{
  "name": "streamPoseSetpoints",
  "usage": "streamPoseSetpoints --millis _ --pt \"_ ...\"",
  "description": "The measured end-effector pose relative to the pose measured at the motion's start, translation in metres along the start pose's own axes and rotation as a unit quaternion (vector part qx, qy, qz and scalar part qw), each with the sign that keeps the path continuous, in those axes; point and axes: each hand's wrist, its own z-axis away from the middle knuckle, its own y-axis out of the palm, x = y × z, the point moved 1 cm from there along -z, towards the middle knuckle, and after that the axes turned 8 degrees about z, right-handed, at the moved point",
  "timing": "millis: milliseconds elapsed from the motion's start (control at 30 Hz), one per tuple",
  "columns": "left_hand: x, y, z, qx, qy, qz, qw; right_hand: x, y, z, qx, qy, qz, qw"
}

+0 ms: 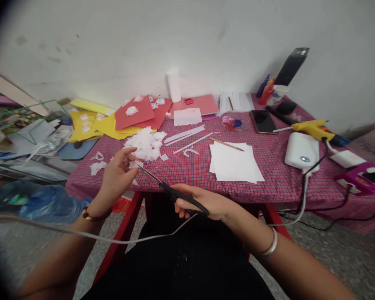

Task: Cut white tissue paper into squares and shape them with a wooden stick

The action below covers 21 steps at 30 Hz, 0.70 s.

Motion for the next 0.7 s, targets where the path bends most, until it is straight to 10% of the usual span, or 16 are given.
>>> streamPoseSetpoints --millis 433,700 --pt "-0.003 0.007 0.011 0.051 0.019 -0.017 0.998 0.004 0.001 0.0 0.007 -0.016 0.005 1.0" --pt "0.002 0.023 0.019 0.039 -0.135 0.359 0.923 -0.011 0.0 -0.006 0.001 -0.061 -0.117 0.991"
